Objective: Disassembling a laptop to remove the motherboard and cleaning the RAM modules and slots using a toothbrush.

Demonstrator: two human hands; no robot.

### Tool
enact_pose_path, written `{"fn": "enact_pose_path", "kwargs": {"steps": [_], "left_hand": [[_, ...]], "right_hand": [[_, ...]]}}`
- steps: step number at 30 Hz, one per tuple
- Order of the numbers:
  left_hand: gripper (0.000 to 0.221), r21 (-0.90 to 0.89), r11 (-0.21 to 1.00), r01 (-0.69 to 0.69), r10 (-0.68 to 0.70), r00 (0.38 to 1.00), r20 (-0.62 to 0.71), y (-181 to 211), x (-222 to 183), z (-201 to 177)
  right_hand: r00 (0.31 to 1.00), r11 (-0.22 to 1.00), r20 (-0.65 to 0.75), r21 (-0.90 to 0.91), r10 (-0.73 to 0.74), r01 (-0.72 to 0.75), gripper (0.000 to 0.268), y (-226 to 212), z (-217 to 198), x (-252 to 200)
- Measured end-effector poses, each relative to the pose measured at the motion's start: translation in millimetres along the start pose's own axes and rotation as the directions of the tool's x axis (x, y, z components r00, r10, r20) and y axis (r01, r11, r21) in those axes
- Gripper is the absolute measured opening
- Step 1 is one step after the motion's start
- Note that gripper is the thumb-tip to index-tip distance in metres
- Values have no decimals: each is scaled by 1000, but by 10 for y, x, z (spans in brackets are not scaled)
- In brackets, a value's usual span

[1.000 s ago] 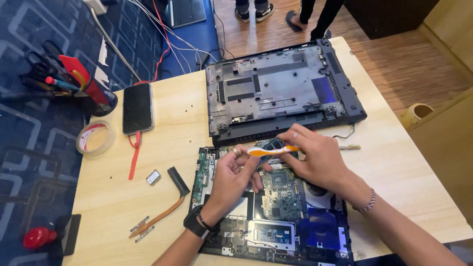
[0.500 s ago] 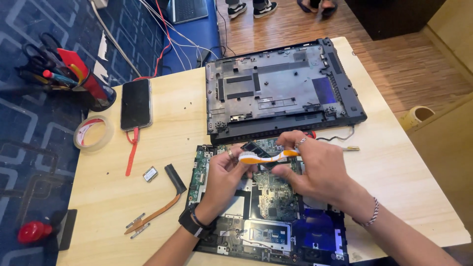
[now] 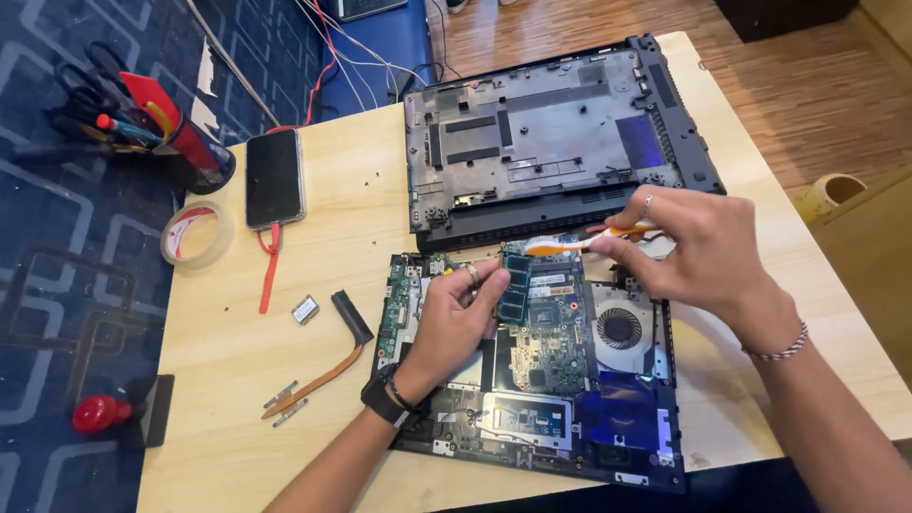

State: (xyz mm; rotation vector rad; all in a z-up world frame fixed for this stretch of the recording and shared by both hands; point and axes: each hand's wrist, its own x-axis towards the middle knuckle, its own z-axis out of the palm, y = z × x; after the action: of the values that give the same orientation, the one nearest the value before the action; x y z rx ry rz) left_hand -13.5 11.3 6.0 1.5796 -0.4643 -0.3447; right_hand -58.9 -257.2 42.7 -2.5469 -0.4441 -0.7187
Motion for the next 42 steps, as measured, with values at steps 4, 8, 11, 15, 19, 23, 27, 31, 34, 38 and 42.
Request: {"fn": "enact_pose_path", "kwargs": {"steps": [4, 8, 11, 15, 19, 23, 27, 31, 34, 38, 42], "left_hand": [[31, 20, 1000, 17, -18, 999, 50, -31, 5, -30], [29, -5, 998, 68, -68, 997, 21, -1, 6, -17], [28, 15, 999, 41, -42, 999, 28, 19, -18, -12], [33, 34, 992, 125, -125, 992, 5, 76, 48, -21], [36, 110, 987, 119, -119, 993, 0, -2, 20, 13], [32, 306, 952, 7, -7, 1000, 0, 15, -1, 39], [31, 267, 964, 6, -5, 1000, -4, 67, 53, 38], [43, 265, 963, 40, -22, 997, -74, 45, 57, 18], [40, 299, 954, -16, 36, 998, -60, -8, 71, 8], [34, 295, 953, -68, 81, 996, -32, 65, 51, 9], [31, 313, 948, -54, 52, 999, 15, 64, -13, 6]], "right_hand": [[979, 977, 81, 125, -186, 175, 39, -140, 0, 35], [997, 998, 54, -18, -53, 54, 40, -51, 18, 49], [993, 993, -29, 24, -117, 118, 41, -97, 22, 43], [991, 992, 70, 57, -113, 109, 42, -75, 94, 80], [985, 1000, 172, 1, 15, -16, 61, 67, 129, -43], [978, 992, 196, -92, -72, 92, 80, -325, 206, -8], [980, 961, 165, -233, -115, 152, 78, -362, 227, 41], [988, 954, 99, -261, -122, 144, 71, -306, 197, 25], [983, 956, 142, -252, -117, 151, 76, -265, 222, 15], [976, 961, 117, -189, -181, 201, 73, -225, 174, 33], [979, 972, 187, -199, -83, 121, 74, -26, 235, 31]]}}
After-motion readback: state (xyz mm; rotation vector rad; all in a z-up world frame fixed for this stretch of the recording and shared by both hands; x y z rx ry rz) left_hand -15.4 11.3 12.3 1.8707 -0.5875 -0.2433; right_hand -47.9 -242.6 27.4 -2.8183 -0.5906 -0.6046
